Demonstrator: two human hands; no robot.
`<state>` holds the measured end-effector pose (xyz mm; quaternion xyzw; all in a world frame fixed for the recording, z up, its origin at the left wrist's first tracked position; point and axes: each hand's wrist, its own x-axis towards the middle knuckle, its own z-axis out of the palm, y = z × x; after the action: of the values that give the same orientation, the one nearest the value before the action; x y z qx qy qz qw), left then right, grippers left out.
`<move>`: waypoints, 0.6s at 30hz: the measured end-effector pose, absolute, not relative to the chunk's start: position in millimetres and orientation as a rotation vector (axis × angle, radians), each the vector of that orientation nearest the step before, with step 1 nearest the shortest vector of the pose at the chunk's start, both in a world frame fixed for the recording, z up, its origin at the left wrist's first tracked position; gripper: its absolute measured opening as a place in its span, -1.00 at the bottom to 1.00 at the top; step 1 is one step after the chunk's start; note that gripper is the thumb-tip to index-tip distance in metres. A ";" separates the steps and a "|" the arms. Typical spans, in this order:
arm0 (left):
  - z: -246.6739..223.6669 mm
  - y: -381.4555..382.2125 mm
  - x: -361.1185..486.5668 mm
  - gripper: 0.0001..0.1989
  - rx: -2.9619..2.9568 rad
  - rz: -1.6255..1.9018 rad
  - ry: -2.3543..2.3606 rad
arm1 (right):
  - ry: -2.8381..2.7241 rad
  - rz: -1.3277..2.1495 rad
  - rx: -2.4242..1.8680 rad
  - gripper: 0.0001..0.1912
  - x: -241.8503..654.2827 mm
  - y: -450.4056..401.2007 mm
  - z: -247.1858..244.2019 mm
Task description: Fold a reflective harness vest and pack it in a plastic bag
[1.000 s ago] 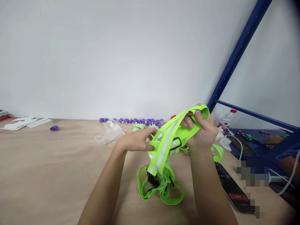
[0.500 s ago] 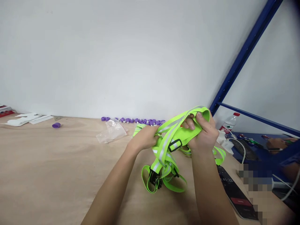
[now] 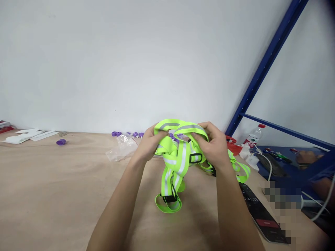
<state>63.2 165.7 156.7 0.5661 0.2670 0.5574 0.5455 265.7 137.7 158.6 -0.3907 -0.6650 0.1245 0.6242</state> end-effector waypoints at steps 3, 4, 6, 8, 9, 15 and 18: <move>160.9 167.2 55.0 -0.77 1.110 1.327 0.526 | -1.619 0.313 -0.973 -0.80 265.5 140.4 155.7; 162.5 167.2 52.7 -0.76 1.079 1.324 0.487 | -1.639 0.326 -0.985 -0.79 264.8 141.0 155.0; 165.3 166.6 49.2 -0.75 1.042 1.305 0.399 | -1.661 0.357 -1.002 -0.76 263.3 142.1 153.6; 167.2 165.1 47.8 -0.72 1.017 1.287 0.322 | -1.666 0.398 -1.019 -0.72 262.6 143.8 152.0; 167.8 164.1 47.8 -0.71 1.009 1.285 0.293 | -1.667 0.421 -1.025 -0.71 262.5 144.8 151.2; 168.2 158.9 52.2 -0.62 1.018 1.321 0.238 | -1.587 0.419 -0.938 -0.63 260.4 148.2 149.4; 167.9 159.1 54.0 -0.60 1.003 1.353 0.240 | -1.533 0.263 -0.921 -0.61 253.4 142.9 152.4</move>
<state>54.0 159.1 167.9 0.4433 0.1060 0.5977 0.6595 253.4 142.9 152.4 -0.4003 -0.6662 0.1144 0.6188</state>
